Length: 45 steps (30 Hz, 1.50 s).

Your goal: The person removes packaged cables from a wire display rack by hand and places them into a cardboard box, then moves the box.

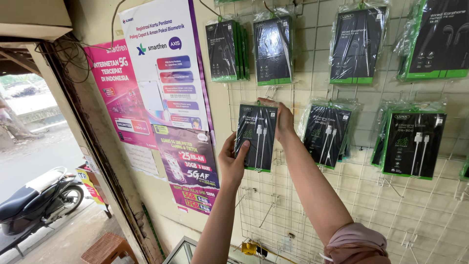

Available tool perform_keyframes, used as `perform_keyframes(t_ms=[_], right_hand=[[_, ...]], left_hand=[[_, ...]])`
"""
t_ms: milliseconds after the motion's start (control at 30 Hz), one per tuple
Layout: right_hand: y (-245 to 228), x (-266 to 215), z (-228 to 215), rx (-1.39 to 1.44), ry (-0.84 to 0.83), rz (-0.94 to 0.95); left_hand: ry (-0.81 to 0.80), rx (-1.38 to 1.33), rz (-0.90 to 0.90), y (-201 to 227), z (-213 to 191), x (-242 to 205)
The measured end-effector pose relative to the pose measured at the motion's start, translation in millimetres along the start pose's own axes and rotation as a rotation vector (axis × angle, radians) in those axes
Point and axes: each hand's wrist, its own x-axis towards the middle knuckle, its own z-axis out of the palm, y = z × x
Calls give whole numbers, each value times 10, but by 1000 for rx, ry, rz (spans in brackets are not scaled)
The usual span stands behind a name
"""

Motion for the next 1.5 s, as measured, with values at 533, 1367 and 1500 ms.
perform_keyframes(t_ms=[533, 1367, 1500], right_hand=[[61, -413, 377, -540, 109, -376], [2254, -2672, 1441, -73, -436, 216], [2896, -2954, 1480, -10, -497, 296]], left_hand=[[-68, -88, 63, -7, -118, -110], [566, 104, 140, -77, -2246, -1482], [705, 212, 15, -355, -2740, -2065]])
